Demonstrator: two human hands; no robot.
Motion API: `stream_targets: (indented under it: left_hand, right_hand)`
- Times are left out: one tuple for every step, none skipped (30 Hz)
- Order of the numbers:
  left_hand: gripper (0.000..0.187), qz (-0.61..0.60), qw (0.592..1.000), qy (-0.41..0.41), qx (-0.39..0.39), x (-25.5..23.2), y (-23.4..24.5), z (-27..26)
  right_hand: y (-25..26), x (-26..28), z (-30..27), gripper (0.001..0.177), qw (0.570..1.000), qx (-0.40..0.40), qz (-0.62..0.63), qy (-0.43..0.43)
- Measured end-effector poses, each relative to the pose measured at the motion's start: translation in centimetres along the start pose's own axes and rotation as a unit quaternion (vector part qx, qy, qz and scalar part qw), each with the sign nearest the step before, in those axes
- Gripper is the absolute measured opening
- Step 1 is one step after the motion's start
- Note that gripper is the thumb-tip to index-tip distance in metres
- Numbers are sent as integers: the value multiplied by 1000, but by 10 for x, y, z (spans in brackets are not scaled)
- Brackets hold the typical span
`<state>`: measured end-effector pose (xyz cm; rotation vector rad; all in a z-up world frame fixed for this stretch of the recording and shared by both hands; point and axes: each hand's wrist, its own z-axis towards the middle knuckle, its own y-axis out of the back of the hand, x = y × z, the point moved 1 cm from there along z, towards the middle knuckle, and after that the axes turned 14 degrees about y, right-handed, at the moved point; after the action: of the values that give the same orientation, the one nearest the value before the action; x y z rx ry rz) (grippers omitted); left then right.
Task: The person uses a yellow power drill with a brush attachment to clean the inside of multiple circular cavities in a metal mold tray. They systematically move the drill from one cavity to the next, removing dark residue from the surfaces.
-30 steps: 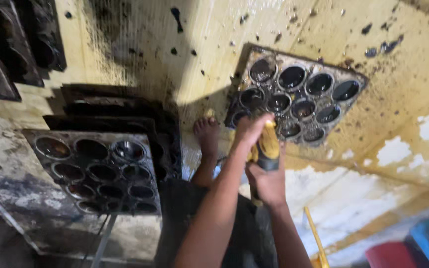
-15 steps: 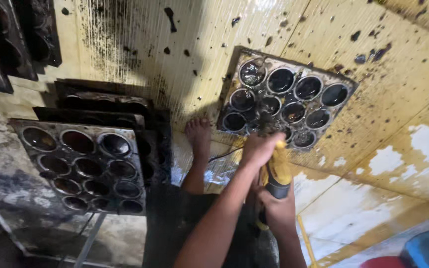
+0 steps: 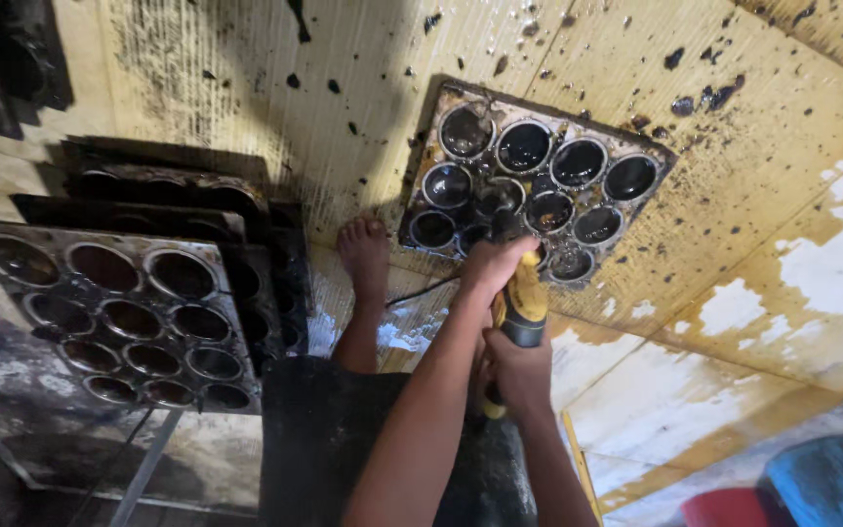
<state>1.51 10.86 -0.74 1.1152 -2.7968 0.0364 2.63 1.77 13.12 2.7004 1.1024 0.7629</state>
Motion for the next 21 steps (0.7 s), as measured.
stream_targets:
  left_hand:
    - [64,14,1000,11,-23,2,4,4]
    - [67,28,998,21,-46,4,8,7]
    - [64,0,1000,-10,-25,7,7,9]
    - [61,-27,999,-42,-4,9,5,11]
    - [58,-54,996,-73,18,12,3,13]
    - [58,-55,995,-79,21,13,2,15]
    - [58,-56,995,-85,25,14,1,18]
    - [59,-56,994,-91,29,13,1,20]
    - [59,-37,996,-79,19,17,1,20]
    - [59,-17,998,-67,9,21,2,19]
    - [59,2,998,-60,-4,21,4,20]
    - [59,-4,998,-63,8,21,5,20]
    - [58,-8,997,-72,20,13,8,23]
    - [58,-12,996,-81,32,5,9,26]
    - [60,4,999,-53,6,7,7,25]
    - [62,21,999,-24,-19,9,5,23]
    - [64,35,998,8,-48,15,5,18]
    - [64,19,999,3,-34,21,4,10]
    - [64,5,1000,-17,-22,13,6,8]
    - [63,-8,999,-37,-10,4,10,3]
    - [64,15,999,-27,-9,-5,14,-1]
  right_hand:
    - [-3,3,0,34,1000,11,6,19]
    - [-6,5,0,36,999,21,12,37]
    - [-4,7,0,40,998,29,14,55]
    - [-2,7,1,52,999,18,1,48]
    - [1,6,1,65,999,7,-11,41]
    - [3,5,2,79,999,-4,-23,33]
    - [4,4,3,68,998,18,-12,58]
    - [2,4,4,58,996,41,-1,83]
    - [3,3,1,49,993,64,8,103]
    - [3,3,-3,50,992,50,7,115]
    - [2,4,-3,51,991,39,7,130]
    - [1,7,-3,53,989,27,8,146]
    - [-4,11,2,57,992,23,25,125]
    - [-6,16,8,62,993,20,43,103]
    - [-4,17,5,66,996,15,57,74]
    - [-1,18,4,54,993,58,45,98]
    - [1,18,-2,42,987,104,32,118]
    - [3,17,-9,31,979,150,20,139]
    - [0,18,-7,39,984,101,56,136]
    - [-3,18,-5,48,985,51,93,132]
    - [-7,17,-3,57,983,3,131,130]
